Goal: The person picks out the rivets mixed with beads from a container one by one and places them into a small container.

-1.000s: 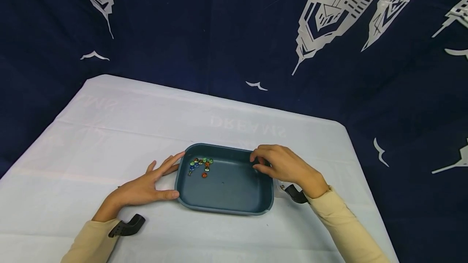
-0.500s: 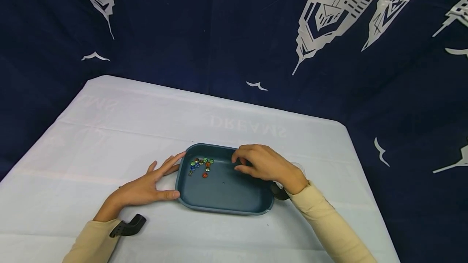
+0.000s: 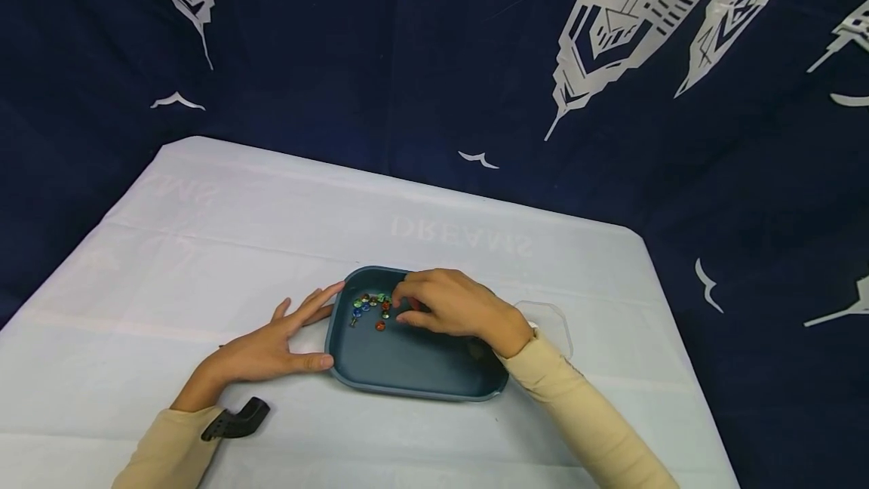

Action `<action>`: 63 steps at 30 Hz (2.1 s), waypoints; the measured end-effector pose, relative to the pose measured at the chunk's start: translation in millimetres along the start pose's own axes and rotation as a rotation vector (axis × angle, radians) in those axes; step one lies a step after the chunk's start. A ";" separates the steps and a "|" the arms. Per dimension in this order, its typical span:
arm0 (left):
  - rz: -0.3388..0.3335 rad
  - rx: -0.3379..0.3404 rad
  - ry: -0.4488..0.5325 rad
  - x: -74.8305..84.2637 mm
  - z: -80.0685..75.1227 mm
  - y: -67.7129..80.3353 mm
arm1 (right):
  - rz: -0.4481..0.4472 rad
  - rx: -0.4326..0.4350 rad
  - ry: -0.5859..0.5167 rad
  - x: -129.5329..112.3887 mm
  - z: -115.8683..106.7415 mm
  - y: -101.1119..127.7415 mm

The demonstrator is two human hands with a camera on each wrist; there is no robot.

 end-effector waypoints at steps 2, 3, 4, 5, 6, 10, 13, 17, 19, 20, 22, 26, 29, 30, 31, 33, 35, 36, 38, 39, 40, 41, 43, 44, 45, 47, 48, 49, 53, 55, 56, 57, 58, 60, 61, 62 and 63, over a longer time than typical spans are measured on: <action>0.003 -0.003 -0.004 0.5 0.0 -0.2 | -0.018 -0.013 0.003 -5.0 2.5 -5.9; 0.004 -0.005 -0.002 0.7 -0.1 -0.2 | -0.026 -0.020 0.004 -6.9 4.2 -8.9; 0.004 -0.006 0.000 0.7 -0.2 -0.1 | -0.034 -0.027 0.007 -8.7 6.0 -11.9; 0.001 -0.007 0.003 0.5 -0.2 0.0 | -0.041 -0.034 0.007 -10.2 7.9 -15.0; -0.002 -0.007 0.004 0.1 -0.2 0.1 | -0.046 -0.041 0.010 -11.5 9.7 -17.9; -0.010 -0.008 0.010 -1.3 -0.4 0.4 | -0.069 -0.075 0.010 -15.9 18.0 -29.2; -0.013 -0.011 0.011 -2.2 -0.2 0.3 | -0.078 -0.103 0.006 -17.8 24.7 -36.4; -0.017 -0.014 0.012 -3.3 0.0 0.1 | -0.075 -0.138 -0.004 -17.5 33.1 -44.6; -0.017 -0.016 0.013 -3.3 0.0 0.0 | -0.073 -0.153 -0.011 -16.6 37.2 -48.2; -0.016 -0.017 0.012 -3.4 0.1 0.0 | -0.074 -0.158 -0.017 -16.1 39.1 -49.9; -0.013 -0.017 0.010 -3.1 0.5 0.0 | -0.076 -0.169 -0.036 -15.1 42.8 -52.8; -0.002 -0.016 0.006 -2.5 0.8 -0.3 | -0.076 -0.191 -0.088 -12.4 49.9 -57.0; 0.000 -0.018 0.006 -2.5 0.7 -0.6 | -0.073 -0.197 -0.109 -9.8 53.6 -58.7; -0.002 -0.017 0.006 -2.8 0.6 -0.5 | -0.071 -0.196 -0.111 -8.9 54.3 -59.1; -0.007 -0.017 0.005 -3.0 0.5 -0.5 | -0.068 -0.193 -0.112 -7.9 54.9 -59.6; -0.011 -0.016 0.005 -3.3 0.3 -0.5 | -0.062 -0.188 -0.117 -6.3 55.2 -60.4; -0.015 -0.015 0.006 -3.6 0.3 -0.4 | -0.056 -0.188 -0.115 -4.9 55.8 -60.9; -0.015 -0.015 0.007 -3.7 0.3 -0.4 | -0.054 -0.189 -0.112 -4.5 56.1 -61.1; -0.014 -0.014 0.007 -4.2 0.4 -0.3 | -0.056 -0.193 -0.106 -4.2 57.0 -61.6; -0.011 -0.014 0.007 -4.0 0.4 -0.3 | -0.057 -0.195 -0.100 -4.0 57.8 -61.9; -0.011 -0.013 0.007 -4.1 0.3 -0.4 | -0.059 -0.196 -0.093 -3.9 58.2 -61.9; -0.008 -0.012 0.005 -3.9 0.1 -0.5 | -0.060 -0.197 -0.088 -3.8 58.7 -62.1; -0.009 -0.009 0.005 -3.4 -0.4 -0.4 | -0.060 -0.197 -0.082 -3.5 59.6 -62.5; -0.011 -0.008 0.005 -3.5 -0.6 -0.4 | -0.058 -0.198 -0.079 -3.5 59.9 -62.7; -0.007 -0.007 0.003 -3.1 -0.7 -0.3 | -0.057 -0.200 -0.077 -3.4 60.2 -62.8; -0.005 -0.006 0.001 -2.7 -0.8 -0.2 | -0.053 -0.205 -0.075 -3.8 60.5 -62.7; -0.004 -0.005 0.001 -2.9 -0.8 -0.1 | -0.051 -0.208 -0.073 -3.8 60.7 -62.6; -0.002 -0.007 0.000 -2.7 -0.6 -0.2 | -0.049 -0.209 -0.074 -4.0 60.8 -62.5; -0.002 -0.009 0.003 -3.0 0.1 -0.4 | -0.044 -0.206 -0.079 -4.5 60.6 -61.5; 0.000 -0.010 0.002 -3.5 0.7 -0.7 | -0.045 -0.200 -0.082 -4.9 59.8 -60.6; -0.002 -0.010 0.003 -3.8 0.7 -0.7 | -0.045 -0.197 -0.082 -5.3 58.9 -59.9; -0.002 -0.010 0.004 -4.1 0.7 -0.7 | -0.047 -0.193 -0.081 -5.7 58.0 -59.0; -0.002 -0.009 0.002 -4.3 0.7 -0.6 | -0.047 -0.188 -0.081 -6.0 57.0 -58.0; 0.000 -0.009 0.002 -4.9 0.7 -0.4 | -0.045 -0.180 -0.079 -6.5 54.3 -55.4; -0.001 -0.008 0.002 -5.0 0.6 -0.2 | -0.043 -0.175 -0.078 -6.8 52.5 -53.7; -0.002 -0.007 0.003 -5.2 0.3 0.0 | -0.042 -0.170 -0.079 -7.0 50.5 -51.8; -0.001 -0.006 0.004 -5.1 0.3 0.2 | -0.040 -0.163 -0.077 -6.9 48.5 -49.8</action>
Point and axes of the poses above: each hand's wrist, its own y-axis away from the middle knuckle, its own z-axis out of the palm, x = y × z, the point moved 6 cm from there along -y, towards the middle knuckle, and after that the axes turned 4 degrees about -y, right-handed, at the moved point
